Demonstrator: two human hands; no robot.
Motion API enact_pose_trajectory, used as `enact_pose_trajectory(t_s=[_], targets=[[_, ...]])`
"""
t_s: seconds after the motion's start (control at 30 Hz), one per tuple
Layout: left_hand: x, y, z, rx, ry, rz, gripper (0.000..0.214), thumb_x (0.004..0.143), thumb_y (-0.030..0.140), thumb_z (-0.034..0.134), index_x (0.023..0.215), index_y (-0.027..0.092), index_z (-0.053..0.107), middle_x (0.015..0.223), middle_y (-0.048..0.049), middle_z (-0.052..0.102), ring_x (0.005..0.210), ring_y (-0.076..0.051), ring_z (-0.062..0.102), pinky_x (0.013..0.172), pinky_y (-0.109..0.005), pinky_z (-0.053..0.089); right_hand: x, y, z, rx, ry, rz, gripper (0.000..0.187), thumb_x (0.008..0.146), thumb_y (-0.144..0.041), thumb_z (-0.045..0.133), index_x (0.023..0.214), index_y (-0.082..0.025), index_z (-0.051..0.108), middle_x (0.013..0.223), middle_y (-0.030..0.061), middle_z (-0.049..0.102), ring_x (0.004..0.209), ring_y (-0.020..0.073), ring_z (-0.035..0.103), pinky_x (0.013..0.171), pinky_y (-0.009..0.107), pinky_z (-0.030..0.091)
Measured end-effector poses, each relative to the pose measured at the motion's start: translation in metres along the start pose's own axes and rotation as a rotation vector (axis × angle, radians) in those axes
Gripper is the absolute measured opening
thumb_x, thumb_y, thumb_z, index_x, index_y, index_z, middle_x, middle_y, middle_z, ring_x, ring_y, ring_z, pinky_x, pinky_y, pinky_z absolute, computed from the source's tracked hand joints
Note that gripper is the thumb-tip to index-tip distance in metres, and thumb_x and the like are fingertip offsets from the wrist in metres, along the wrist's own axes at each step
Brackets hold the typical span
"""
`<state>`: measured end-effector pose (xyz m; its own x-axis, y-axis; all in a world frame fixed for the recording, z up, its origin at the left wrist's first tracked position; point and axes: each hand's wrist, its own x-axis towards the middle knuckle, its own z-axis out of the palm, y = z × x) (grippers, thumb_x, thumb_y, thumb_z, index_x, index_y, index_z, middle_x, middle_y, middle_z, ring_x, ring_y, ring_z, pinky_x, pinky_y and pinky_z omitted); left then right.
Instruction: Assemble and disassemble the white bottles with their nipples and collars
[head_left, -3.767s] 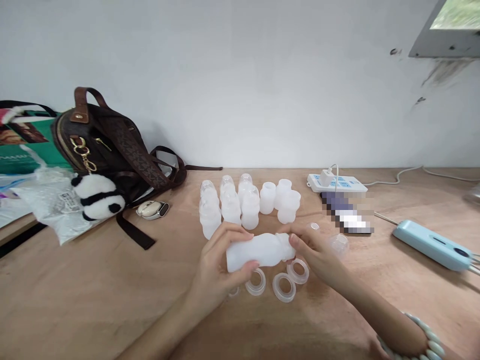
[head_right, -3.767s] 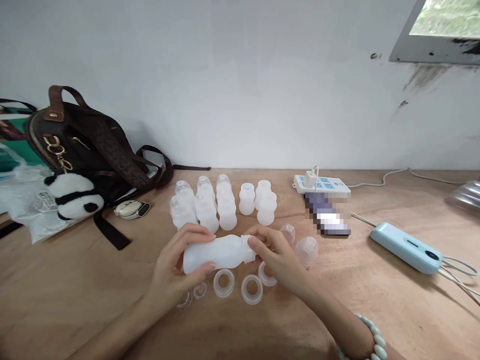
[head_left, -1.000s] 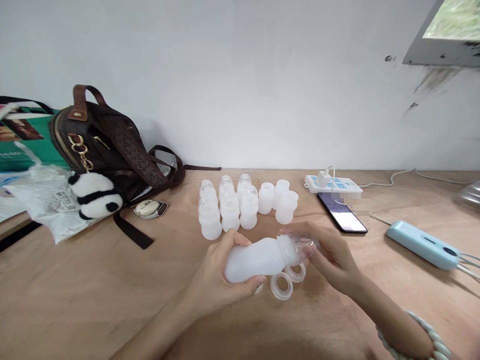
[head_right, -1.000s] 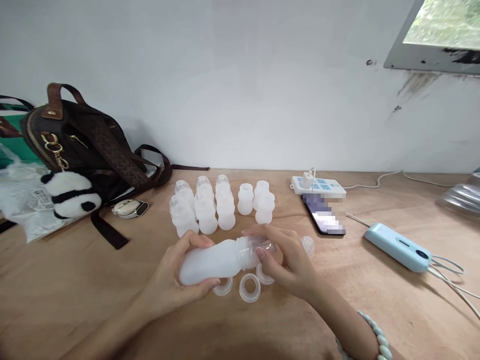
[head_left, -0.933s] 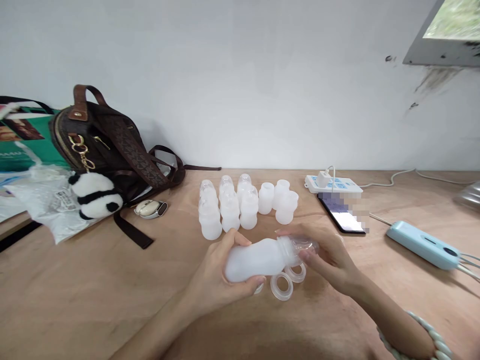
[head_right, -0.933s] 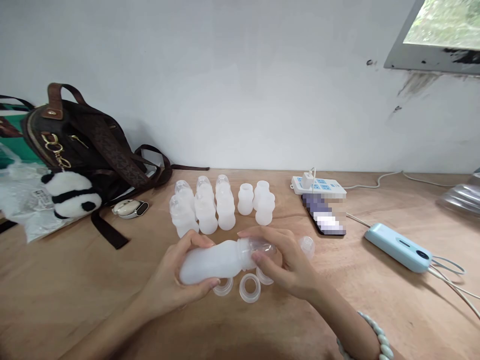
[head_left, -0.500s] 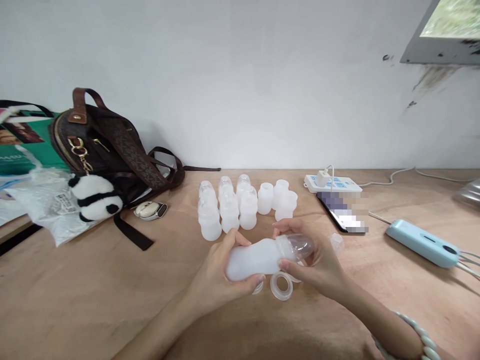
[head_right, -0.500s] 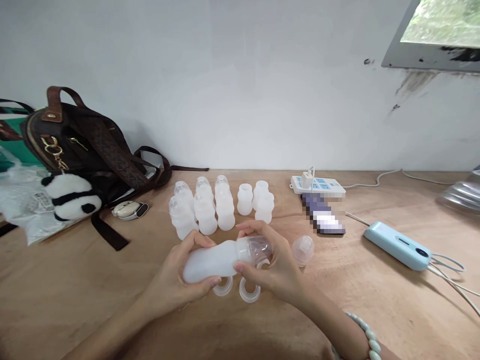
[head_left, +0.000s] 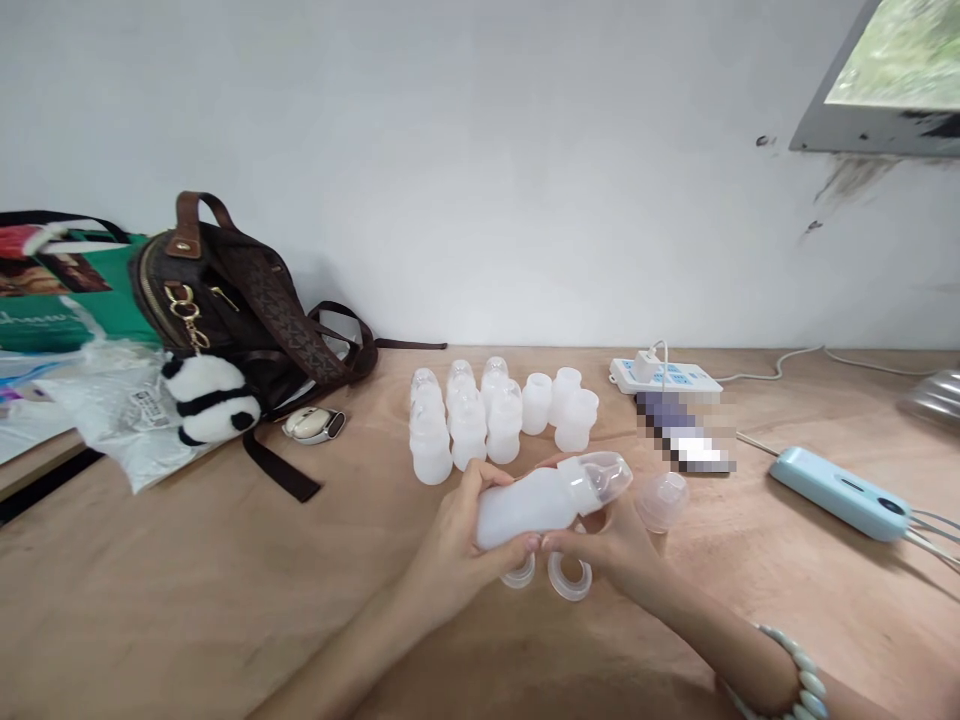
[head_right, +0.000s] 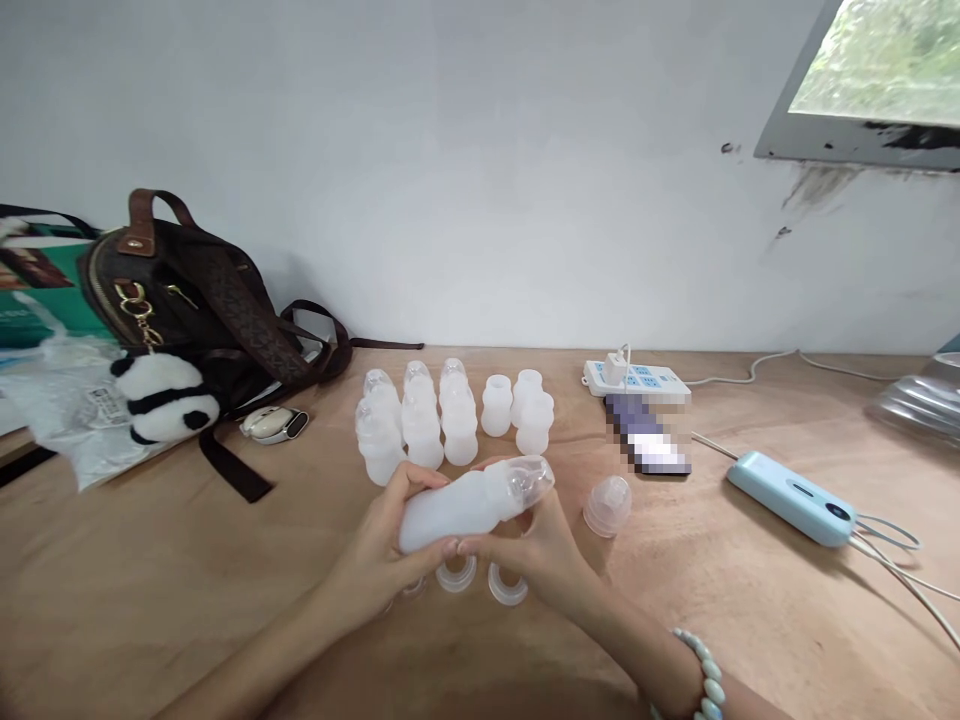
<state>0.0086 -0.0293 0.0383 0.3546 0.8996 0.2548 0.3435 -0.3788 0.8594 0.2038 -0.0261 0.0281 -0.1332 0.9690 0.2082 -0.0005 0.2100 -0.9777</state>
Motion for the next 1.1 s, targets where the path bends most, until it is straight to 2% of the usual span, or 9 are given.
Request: enact_pose_trajectory(t_s=[0.1, 0.2, 0.3, 0.37, 0.67, 0.8, 0.93, 1.03, 1.1], targets=[[0.000, -0.004, 0.000, 0.077, 0.039, 0.017, 0.041, 0.084, 0.037, 0.070, 0.115, 0.023, 0.047, 0.119, -0.0077, 0.061, 0.107, -0.027, 0.058, 0.089, -0.040, 0.046, 0.010, 0.001, -0.009, -0.164, 0.091, -0.075, 0.042, 0.069, -0.047, 0.082, 0.095, -0.020, 0.062, 0.098, 0.0078, 0.072, 0.094, 0.0283, 0.069, 0.079, 0.040, 0.057], [0.001, -0.007, -0.002, 0.159, 0.108, 0.099, 0.043, 0.087, 0.038, 0.068, 0.121, 0.024, 0.045, 0.127, -0.0083, 0.058, 0.118, -0.028, 0.055, 0.100, -0.044, 0.042, 0.026, 0.005, -0.022, -0.532, 0.220, -0.076, 0.036, 0.073, -0.050, 0.075, 0.082, -0.020, 0.057, 0.079, 0.0059, 0.068, 0.075, 0.0251, 0.066, 0.066, 0.036, 0.052], [0.000, -0.007, -0.002, 0.211, 0.128, 0.169, 0.038, 0.092, 0.037, 0.062, 0.123, 0.025, 0.044, 0.126, -0.0070, 0.059, 0.118, -0.026, 0.056, 0.099, -0.043, 0.043, 0.037, 0.012, -0.027, -0.926, 0.189, -0.022, 0.031, 0.077, -0.045, 0.072, 0.084, -0.021, 0.053, 0.073, 0.0028, 0.066, 0.066, 0.0216, 0.063, 0.058, 0.031, 0.046], [-0.001, -0.005, -0.002, 0.231, 0.121, 0.193, 0.033, 0.094, 0.035, 0.060, 0.122, 0.025, 0.045, 0.124, -0.0062, 0.061, 0.116, -0.025, 0.057, 0.098, -0.042, 0.044, 0.042, 0.017, -0.025, -1.034, 0.148, -0.001, 0.027, 0.080, -0.040, 0.070, 0.089, -0.021, 0.054, 0.076, 0.0031, 0.067, 0.067, 0.0212, 0.063, 0.058, 0.029, 0.043], [0.000, -0.002, -0.005, 0.249, 0.119, 0.195, 0.022, 0.096, 0.033, 0.055, 0.115, 0.024, 0.049, 0.113, -0.0055, 0.064, 0.108, -0.024, 0.060, 0.093, -0.040, 0.046, 0.064, 0.027, -0.013, -1.253, 0.084, 0.087, 0.023, 0.091, -0.039, 0.063, 0.079, -0.019, 0.061, 0.079, 0.0116, 0.073, 0.074, 0.0279, 0.069, 0.058, 0.031, 0.036], [0.002, -0.001, -0.006, 0.263, 0.109, 0.192, 0.017, 0.097, 0.032, 0.054, 0.111, 0.023, 0.052, 0.107, -0.0044, 0.067, 0.104, -0.024, 0.061, 0.090, -0.040, 0.045, 0.067, 0.030, -0.013, -1.304, 0.058, 0.113, 0.025, 0.094, -0.037, 0.060, 0.079, -0.018, 0.064, 0.082, 0.0139, 0.074, 0.078, 0.0291, 0.070, 0.060, 0.031, 0.038], [0.006, 0.001, -0.009, 0.287, 0.081, 0.152, 0.010, 0.098, 0.030, 0.051, 0.098, 0.022, 0.057, 0.098, -0.0031, 0.067, 0.095, -0.023, 0.062, 0.085, -0.037, 0.046, 0.068, 0.032, -0.014, -1.296, 0.023, 0.105, 0.024, 0.095, -0.033, 0.059, 0.080, -0.017, 0.065, 0.085, 0.0159, 0.075, 0.079, 0.0300, 0.070, 0.061, 0.032, 0.040], [0.011, -0.001, -0.017, 0.303, -0.005, 0.103, 0.016, 0.098, 0.024, 0.045, 0.092, 0.021, 0.059, 0.095, -0.0029, 0.067, 0.092, -0.022, 0.063, 0.082, -0.035, 0.046, 0.066, 0.024, -0.018, -1.243, -0.029, 0.065, 0.023, 0.097, -0.031, 0.056, 0.082, -0.017, 0.065, 0.083, 0.0122, 0.074, 0.076, 0.0259, 0.069, 0.061, 0.031, 0.040], [0.013, -0.006, -0.025, 0.318, -0.124, 0.051, 0.021, 0.097, 0.017, 0.041, 0.095, 0.021, 0.062, 0.099, -0.0039, 0.067, 0.095, -0.022, 0.063, 0.084, -0.035, 0.046, 0.060, 0.012, -0.023, -1.183, -0.113, 0.022, 0.020, 0.096, -0.031, 0.056, 0.083, -0.019, 0.065, 0.079, 0.0065, 0.073, 0.072, 0.0209, 0.067, 0.060, 0.029, 0.041]])
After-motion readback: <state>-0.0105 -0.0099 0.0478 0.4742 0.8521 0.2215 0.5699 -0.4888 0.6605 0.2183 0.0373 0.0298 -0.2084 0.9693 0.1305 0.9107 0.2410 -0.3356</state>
